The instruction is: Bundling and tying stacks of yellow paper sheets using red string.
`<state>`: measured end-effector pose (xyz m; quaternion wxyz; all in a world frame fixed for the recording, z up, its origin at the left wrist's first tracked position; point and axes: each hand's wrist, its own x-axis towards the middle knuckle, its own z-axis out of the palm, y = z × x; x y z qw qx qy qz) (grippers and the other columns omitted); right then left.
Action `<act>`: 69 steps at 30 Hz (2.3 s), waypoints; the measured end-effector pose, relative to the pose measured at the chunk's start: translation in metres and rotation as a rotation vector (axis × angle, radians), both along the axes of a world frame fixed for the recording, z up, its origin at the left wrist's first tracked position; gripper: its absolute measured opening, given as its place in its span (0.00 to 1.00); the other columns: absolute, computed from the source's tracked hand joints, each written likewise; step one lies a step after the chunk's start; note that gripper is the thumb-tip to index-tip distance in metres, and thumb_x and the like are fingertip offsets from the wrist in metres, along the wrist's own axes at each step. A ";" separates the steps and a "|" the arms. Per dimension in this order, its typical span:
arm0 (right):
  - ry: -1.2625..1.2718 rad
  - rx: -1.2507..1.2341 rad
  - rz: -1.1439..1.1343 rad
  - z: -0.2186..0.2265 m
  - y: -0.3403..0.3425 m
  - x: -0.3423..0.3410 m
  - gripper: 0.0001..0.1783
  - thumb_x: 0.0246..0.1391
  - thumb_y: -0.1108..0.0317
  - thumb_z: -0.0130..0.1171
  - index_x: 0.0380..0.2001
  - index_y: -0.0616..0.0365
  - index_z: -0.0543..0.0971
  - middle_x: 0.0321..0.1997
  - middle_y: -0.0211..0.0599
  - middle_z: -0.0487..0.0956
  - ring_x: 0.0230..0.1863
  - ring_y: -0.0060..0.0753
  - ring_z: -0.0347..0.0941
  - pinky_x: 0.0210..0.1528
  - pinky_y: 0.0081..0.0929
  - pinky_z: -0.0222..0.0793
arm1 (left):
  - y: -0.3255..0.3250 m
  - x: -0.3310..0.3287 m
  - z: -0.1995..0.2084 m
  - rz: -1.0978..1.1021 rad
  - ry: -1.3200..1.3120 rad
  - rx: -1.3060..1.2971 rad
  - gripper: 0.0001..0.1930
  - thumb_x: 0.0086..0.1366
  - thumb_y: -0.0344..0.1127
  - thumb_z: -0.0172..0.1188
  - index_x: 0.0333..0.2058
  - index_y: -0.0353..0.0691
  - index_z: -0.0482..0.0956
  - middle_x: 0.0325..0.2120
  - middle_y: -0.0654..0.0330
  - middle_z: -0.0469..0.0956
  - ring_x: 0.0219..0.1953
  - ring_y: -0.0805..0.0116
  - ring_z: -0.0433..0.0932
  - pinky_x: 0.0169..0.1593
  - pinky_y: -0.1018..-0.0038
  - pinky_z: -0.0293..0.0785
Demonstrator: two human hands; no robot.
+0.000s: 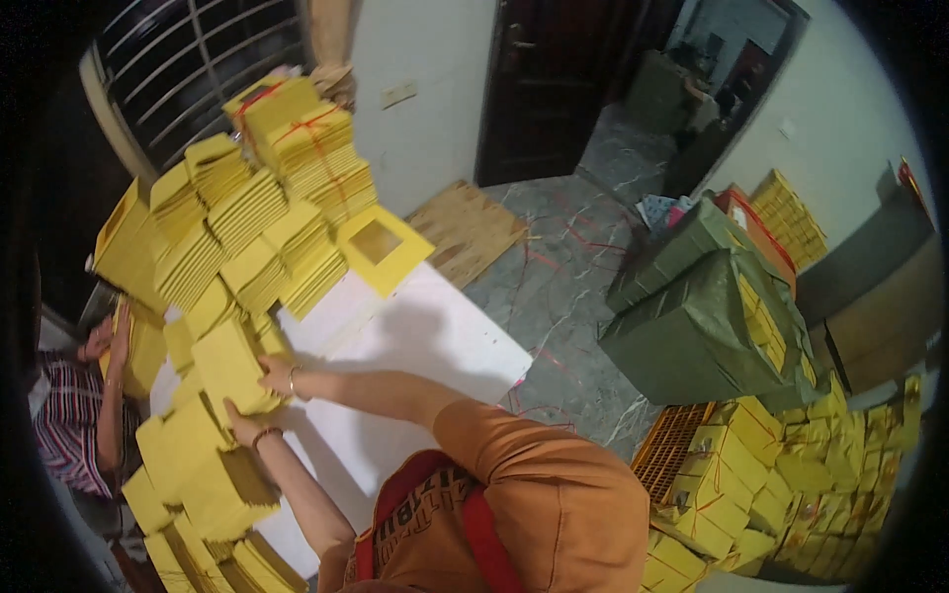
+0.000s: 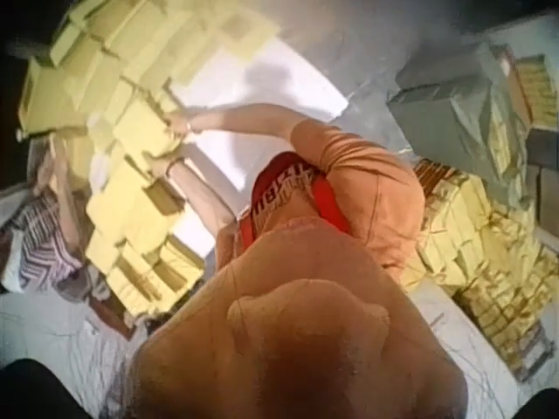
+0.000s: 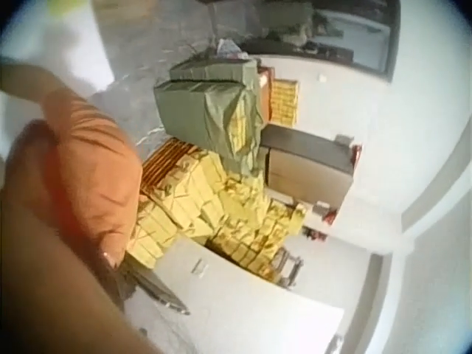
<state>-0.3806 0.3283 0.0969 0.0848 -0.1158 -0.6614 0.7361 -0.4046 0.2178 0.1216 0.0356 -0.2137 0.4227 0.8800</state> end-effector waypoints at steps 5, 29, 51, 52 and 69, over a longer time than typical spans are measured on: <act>-0.131 -0.098 -0.011 0.007 0.005 0.002 0.35 0.43 0.71 0.54 0.56 0.61 0.56 0.36 0.39 0.74 0.23 0.24 0.68 0.22 0.23 0.65 | 0.004 0.009 0.018 -0.051 -0.007 -0.162 0.21 0.46 0.43 0.63 0.33 0.32 0.74 0.30 0.57 0.76 0.27 0.67 0.74 0.26 0.76 0.68; 0.390 -0.368 0.021 0.065 0.100 0.204 0.52 0.34 0.67 0.63 0.59 0.59 0.42 0.56 0.39 0.57 0.58 0.33 0.53 0.58 0.31 0.51 | 0.015 0.148 0.028 -0.958 0.725 -0.123 0.49 0.44 0.56 0.62 0.57 0.37 0.44 0.54 0.58 0.55 0.55 0.63 0.57 0.57 0.68 0.53; -0.087 0.142 0.151 -0.040 0.128 0.244 0.71 0.13 0.59 0.76 0.59 0.58 0.39 0.60 0.41 0.51 0.61 0.37 0.46 0.62 0.31 0.44 | 0.058 0.157 -0.045 -1.272 0.930 -0.837 0.52 0.25 0.47 0.73 0.52 0.38 0.56 0.48 0.48 0.60 0.50 0.50 0.60 0.54 0.64 0.57; -0.128 0.131 0.171 -0.044 0.128 0.244 0.72 0.13 0.59 0.76 0.59 0.58 0.37 0.61 0.40 0.49 0.62 0.37 0.44 0.62 0.31 0.43 | 0.057 0.159 -0.043 -1.335 0.899 -0.886 0.57 0.24 0.48 0.74 0.55 0.38 0.51 0.51 0.47 0.57 0.52 0.50 0.58 0.55 0.64 0.56; -0.024 0.780 0.311 -0.043 0.131 0.249 0.52 0.26 0.57 0.72 0.52 0.58 0.52 0.51 0.40 0.64 0.52 0.36 0.59 0.56 0.29 0.52 | 0.044 0.170 -0.035 -1.243 0.995 -1.002 0.61 0.26 0.51 0.74 0.55 0.33 0.43 0.50 0.46 0.54 0.54 0.53 0.55 0.57 0.64 0.52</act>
